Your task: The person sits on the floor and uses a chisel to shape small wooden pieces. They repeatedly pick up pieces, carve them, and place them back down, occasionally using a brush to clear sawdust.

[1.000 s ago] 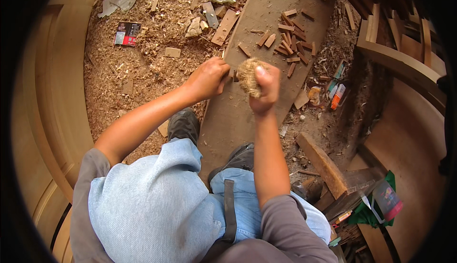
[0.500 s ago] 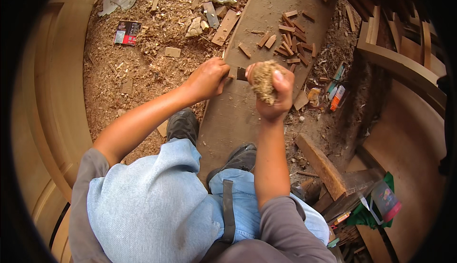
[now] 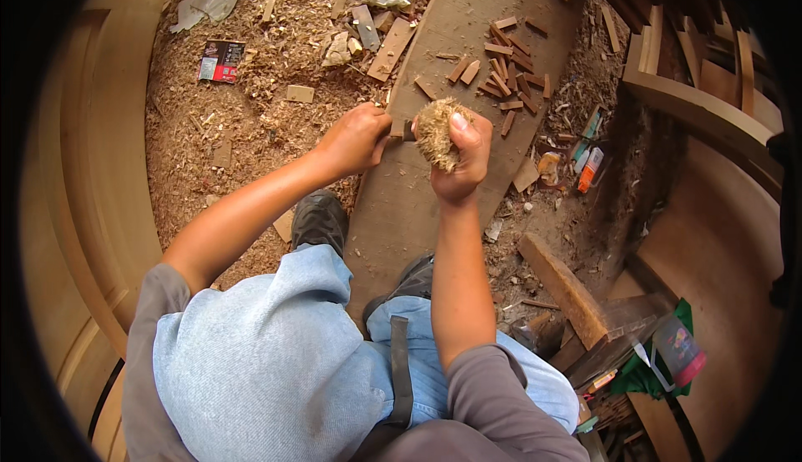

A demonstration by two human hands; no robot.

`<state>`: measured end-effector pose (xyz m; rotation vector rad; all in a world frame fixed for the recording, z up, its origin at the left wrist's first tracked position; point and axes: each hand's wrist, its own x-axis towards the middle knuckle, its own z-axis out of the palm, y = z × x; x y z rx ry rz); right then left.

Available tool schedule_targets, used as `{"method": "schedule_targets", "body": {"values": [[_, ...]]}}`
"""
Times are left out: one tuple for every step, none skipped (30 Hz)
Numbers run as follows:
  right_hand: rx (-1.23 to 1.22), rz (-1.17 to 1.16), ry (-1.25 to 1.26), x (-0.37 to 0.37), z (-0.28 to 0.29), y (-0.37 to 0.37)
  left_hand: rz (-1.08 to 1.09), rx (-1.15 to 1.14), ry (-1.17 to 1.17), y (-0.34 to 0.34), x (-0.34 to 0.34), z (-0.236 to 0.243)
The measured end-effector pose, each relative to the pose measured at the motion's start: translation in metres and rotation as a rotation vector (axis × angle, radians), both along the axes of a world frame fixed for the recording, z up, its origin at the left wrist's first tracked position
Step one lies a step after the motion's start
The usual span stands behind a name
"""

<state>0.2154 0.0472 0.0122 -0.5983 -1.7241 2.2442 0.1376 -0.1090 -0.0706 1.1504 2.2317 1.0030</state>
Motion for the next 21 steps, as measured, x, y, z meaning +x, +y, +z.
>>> {"method": "schedule_targets", "body": {"values": [[0.084,-0.013,0.032,-0.002,0.001,-0.001,-0.011,-0.007,-0.013,-0.001,0.0,-0.001],[-0.005,-0.024,0.032,-0.001,0.002,-0.002,-0.017,-0.024,-0.011,-0.001,-0.001,-0.001],[-0.091,-0.034,0.059,-0.002,0.004,-0.002,-0.021,-0.046,-0.015,-0.002,-0.001,-0.001],[-0.177,-0.05,0.095,-0.001,0.007,-0.001,-0.026,-0.069,-0.024,-0.002,0.0,-0.001],[-0.144,-0.017,0.036,-0.002,0.009,-0.001,-0.021,-0.064,-0.019,-0.001,0.0,-0.001],[-0.106,0.01,-0.006,-0.002,0.011,0.0,-0.019,-0.055,-0.01,-0.001,0.0,-0.001],[-0.062,0.053,-0.075,-0.003,0.012,0.001,-0.021,-0.046,-0.002,0.0,0.0,-0.001],[-0.036,0.095,-0.059,-0.002,0.014,0.003,-0.017,-0.039,-0.002,0.001,0.0,0.0],[-0.08,0.09,0.02,-0.003,0.015,0.003,-0.019,-0.035,-0.009,0.002,0.001,0.0],[-0.134,0.069,0.092,-0.004,0.016,0.004,-0.018,-0.033,-0.016,0.002,0.001,0.001],[-0.194,0.036,0.179,-0.005,0.016,0.003,-0.011,-0.043,-0.02,0.003,0.002,0.002],[-0.257,0.022,0.17,-0.005,0.016,0.003,-0.007,-0.052,-0.025,0.003,0.002,0.002],[-0.242,-0.011,0.067,-0.007,0.015,0.002,-0.006,-0.066,-0.029,0.003,0.002,0.003],[-0.225,-0.04,0.024,-0.008,0.015,0.001,-0.015,-0.057,-0.02,0.003,0.002,0.002],[-0.185,-0.049,-0.061,-0.008,0.013,0.0,-0.022,-0.056,-0.016,0.004,0.002,0.002],[-0.173,-0.036,-0.045,-0.008,0.013,0.0,-0.014,-0.055,-0.007,0.004,0.001,0.002],[-0.15,-0.03,0.033,-0.008,0.012,-0.001,-0.024,-0.041,-0.007,0.004,0.001,0.001],[-0.126,-0.052,0.057,-0.007,0.012,0.0,-0.02,-0.028,-0.013,0.003,0.002,0.001],[-0.106,-0.058,0.115,-0.006,0.012,-0.002,-0.009,-0.018,-0.014,0.003,0.002,0.001],[-0.165,-0.026,0.208,-0.005,0.013,0.0,-0.01,-0.037,-0.008,0.003,0.002,0.001],[-0.173,0.006,0.106,-0.005,0.013,-0.001,-0.017,-0.054,-0.007,0.002,0.003,0.001]]}}
